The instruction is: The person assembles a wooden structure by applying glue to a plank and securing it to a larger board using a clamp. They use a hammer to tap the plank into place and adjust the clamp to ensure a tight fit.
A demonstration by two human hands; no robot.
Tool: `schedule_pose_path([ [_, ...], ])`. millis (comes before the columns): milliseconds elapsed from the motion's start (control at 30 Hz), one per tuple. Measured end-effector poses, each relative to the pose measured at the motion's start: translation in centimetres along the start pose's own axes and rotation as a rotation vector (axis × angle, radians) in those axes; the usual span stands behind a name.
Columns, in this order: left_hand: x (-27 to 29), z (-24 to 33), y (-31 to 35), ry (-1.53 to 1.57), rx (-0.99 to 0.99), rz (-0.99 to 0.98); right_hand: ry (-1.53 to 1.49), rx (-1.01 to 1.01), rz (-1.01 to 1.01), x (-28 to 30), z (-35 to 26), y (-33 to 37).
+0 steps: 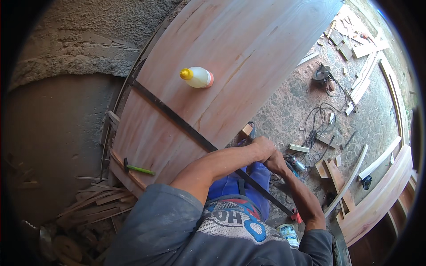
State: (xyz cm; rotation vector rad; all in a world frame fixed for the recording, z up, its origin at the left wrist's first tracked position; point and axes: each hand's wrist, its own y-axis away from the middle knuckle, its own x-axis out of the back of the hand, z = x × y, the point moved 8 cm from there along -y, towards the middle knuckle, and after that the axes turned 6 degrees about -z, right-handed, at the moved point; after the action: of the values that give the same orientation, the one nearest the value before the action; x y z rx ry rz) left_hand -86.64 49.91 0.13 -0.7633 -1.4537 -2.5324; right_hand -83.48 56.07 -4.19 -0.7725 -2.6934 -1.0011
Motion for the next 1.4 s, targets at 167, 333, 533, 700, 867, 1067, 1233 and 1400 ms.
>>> schedule_pose_path([
  [167, -0.5, -0.4, -0.7, -0.017, 0.017, -0.141, -0.38, -0.001, -0.186, -1.0, 0.5, -0.8],
  [333, -0.5, 0.6, 2.5, -0.188, 0.029, 0.546, 0.116, -0.028, 0.165, 0.8, -1.9, 1.8],
  [533, -1.2, -0.2, 0.4, -0.029, -0.052, 0.486, 0.356, -0.151, 0.245, 0.8, -1.9, 2.1],
  [700, -1.3, 0.0, -0.6, 0.031, 0.037, 0.223, 0.254, -0.115, 0.106, -0.8, 1.2, 0.7],
  [867, 0.1, -0.1, 0.3, 0.015, 0.028, -0.081, -0.082, 0.004, -0.025, -0.8, 0.7, -0.5],
  [1067, -0.8, -0.1, -0.2, -0.017, 0.062, 0.112, -0.041, -0.043, 0.014, -0.9, 1.5, 0.0],
  [1233, -1.7, 0.8, 1.2, -0.143, -0.016, 0.579, 0.241, -0.145, 0.387, 1.4, -4.4, 3.7],
  [1400, -1.4, 0.0, -0.8, -0.018, -0.04, 0.351, 0.298, -0.176, 0.191, 0.0, 0.2, 1.3],
])
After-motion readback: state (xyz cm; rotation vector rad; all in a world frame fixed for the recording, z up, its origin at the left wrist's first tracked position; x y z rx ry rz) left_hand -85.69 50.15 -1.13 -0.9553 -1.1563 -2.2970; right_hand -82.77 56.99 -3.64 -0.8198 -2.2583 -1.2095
